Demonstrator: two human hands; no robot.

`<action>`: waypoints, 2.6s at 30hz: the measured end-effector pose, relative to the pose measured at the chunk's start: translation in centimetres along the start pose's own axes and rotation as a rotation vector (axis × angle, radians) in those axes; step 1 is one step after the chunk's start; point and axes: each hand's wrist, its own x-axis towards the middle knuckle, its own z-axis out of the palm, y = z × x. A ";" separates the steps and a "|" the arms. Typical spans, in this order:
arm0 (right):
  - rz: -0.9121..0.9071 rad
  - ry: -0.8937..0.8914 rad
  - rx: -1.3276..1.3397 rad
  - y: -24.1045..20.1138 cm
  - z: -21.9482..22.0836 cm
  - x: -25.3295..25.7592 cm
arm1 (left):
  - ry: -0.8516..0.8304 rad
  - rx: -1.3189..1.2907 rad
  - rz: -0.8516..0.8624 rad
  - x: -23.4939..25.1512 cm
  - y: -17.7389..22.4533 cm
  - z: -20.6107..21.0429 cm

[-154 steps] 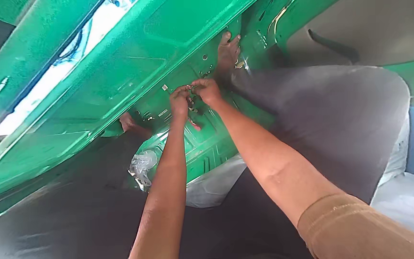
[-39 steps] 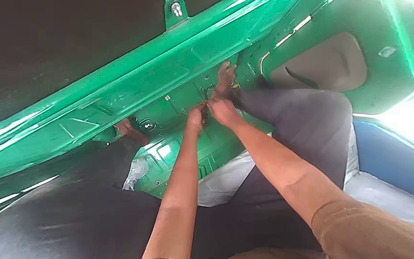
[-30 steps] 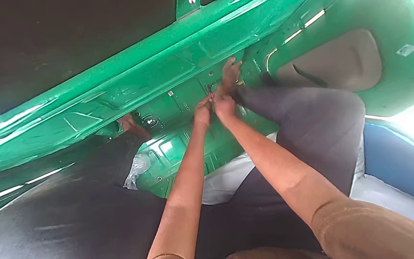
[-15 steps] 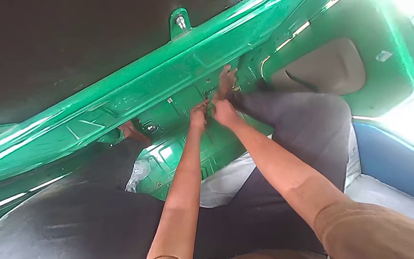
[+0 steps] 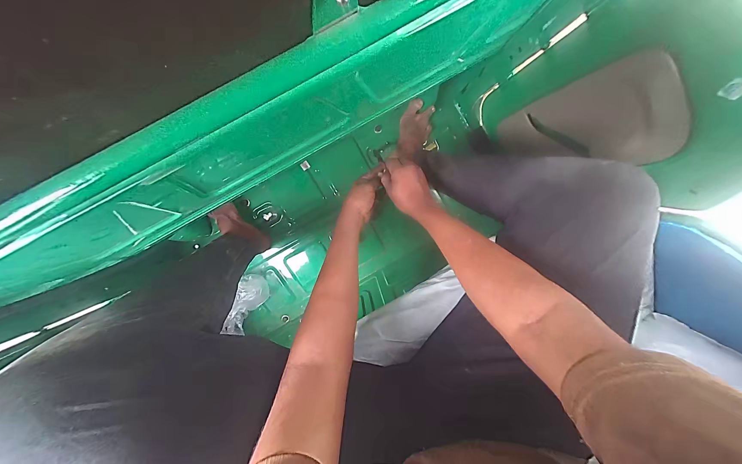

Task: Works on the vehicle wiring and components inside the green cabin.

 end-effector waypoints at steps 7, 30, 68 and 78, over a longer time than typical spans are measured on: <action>0.546 0.196 0.770 -1.2 0.7 0.4 | -0.001 0.070 0.257 1.2 -2.9 1.6; -0.339 -0.116 -0.445 1.3 0.2 1.9 | 0.136 0.359 0.173 -1.6 -0.3 -1.4; -0.596 0.017 -0.466 2.2 2.6 3.4 | 0.229 0.036 -0.014 -1.6 0.9 -3.2; -0.151 0.079 0.171 0.2 6.2 2.7 | 0.164 -0.485 -0.118 -1.6 -0.2 -3.1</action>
